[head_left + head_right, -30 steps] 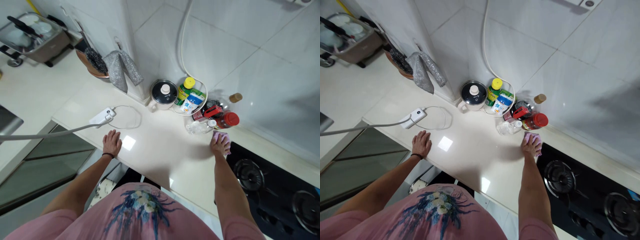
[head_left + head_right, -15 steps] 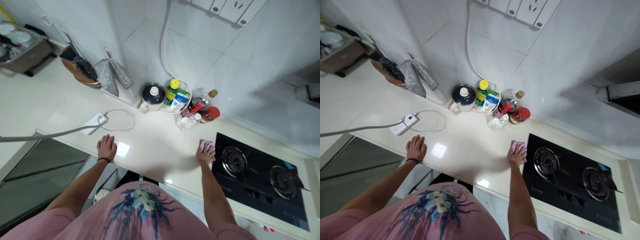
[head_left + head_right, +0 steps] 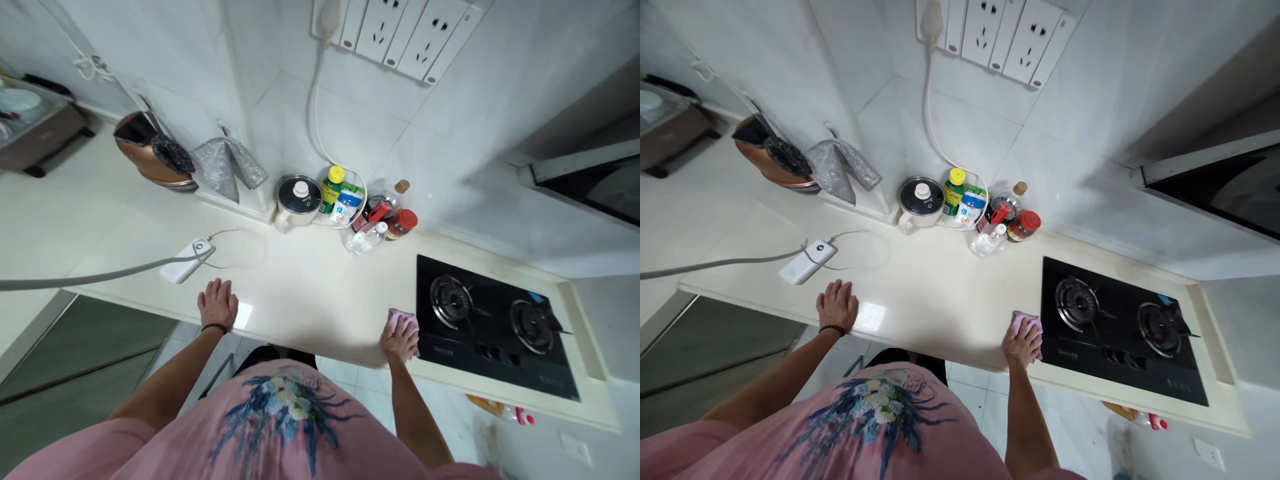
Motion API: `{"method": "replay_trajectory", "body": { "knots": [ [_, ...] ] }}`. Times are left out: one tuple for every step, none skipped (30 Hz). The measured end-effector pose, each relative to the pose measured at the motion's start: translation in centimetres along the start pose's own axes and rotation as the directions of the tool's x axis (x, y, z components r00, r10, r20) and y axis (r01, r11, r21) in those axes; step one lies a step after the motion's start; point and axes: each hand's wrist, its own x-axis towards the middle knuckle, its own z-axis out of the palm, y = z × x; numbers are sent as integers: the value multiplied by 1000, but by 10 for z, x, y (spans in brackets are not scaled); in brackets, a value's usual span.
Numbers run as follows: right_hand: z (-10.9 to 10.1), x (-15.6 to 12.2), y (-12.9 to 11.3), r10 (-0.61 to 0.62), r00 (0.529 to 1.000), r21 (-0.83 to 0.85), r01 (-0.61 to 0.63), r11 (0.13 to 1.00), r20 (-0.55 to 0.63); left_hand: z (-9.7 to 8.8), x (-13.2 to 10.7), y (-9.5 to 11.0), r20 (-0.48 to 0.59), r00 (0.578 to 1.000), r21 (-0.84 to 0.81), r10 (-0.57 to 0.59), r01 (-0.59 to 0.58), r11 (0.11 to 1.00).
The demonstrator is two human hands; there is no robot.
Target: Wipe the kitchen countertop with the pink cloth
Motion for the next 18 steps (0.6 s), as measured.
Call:
{"method": "replay_trajectory", "body": {
  "knots": [
    [1, -9, 4, 18, 1000, 2, -18, 1000, -4, 0, 0, 0, 1, 1000, -1, 1, -1, 1000],
    [2, -17, 7, 37, 999, 7, -37, 999, -2, -1, 0, 0, 3, 1000, -3, 3, -3, 1000],
    [3, -24, 10, 56, 998, 14, -56, 998, 4, -1, 0, 0, 5, 1000, -6, 7, -7, 1000],
    [3, -30, 12, 75, 997, 21, -75, 997, 12, -1, 0, 0, 9, 1000, -10, 11, -11, 1000],
    [3, -35, 13, 96, 995, 25, -97, 995, 17, -1, 0, 0, 13, 1000, -14, 14, -13, 1000],
    [3, -39, 13, 120, 992, 28, -121, 992, 22, -1, 0, -1, 19, 1000, -19, 15, -15, 1000],
    [3, -43, 12, 147, 989, 30, -147, 989, 27, -1, 0, -1, 24, 1000, -23, 15, -15, 1000],
    [2, -46, 10, 174, 984, 33, -175, 984, 35, 0, 1, -2, 30, 999, -28, 15, -14, 1000],
    [1, -49, 6, 200, 979, 36, -201, 979, 47, 0, 1, -2, 33, 999, -33, 13, -12, 999],
    [0, -52, 1, 222, 973, 39, -224, 974, 56, 0, 1, -2, 35, 999, -37, 13, -12, 999],
    [0, -56, -4, 235, 970, 41, -237, 971, 59, 0, 1, -2, 35, 999, -41, 14, -13, 999],
    [-1, -61, -11, 236, 970, 42, -239, 970, 55, 0, 1, -2, 34, 999, -42, 16, -14, 999],
    [-2, -66, -17, 228, 973, 39, -230, 972, 45, 0, 1, -2, 33, 999, -43, 18, -17, 999],
    [-2, -73, -24, 210, 977, 33, -211, 977, 35, 0, 1, -2, 32, 999, -42, 20, -19, 999],
    [-2, -79, -30, 186, 982, 25, -187, 982, 27, 0, 1, -2, 33, 999, -42, 22, -21, 999],
    [-3, -87, -36, 158, 987, 15, -158, 987, 27, 0, 1, -2, 34, 999, -42, 24, -23, 999],
    [-3, -94, -42, 129, 991, 4, -129, 992, 35, -1, 1, -2, 36, 999, -41, 25, -24, 999],
    [-3, -101, -47, 101, 994, -7, -101, 995, 46, -1, 1, -1, 38, 999, -41, 26, -24, 999]
  ]
}}
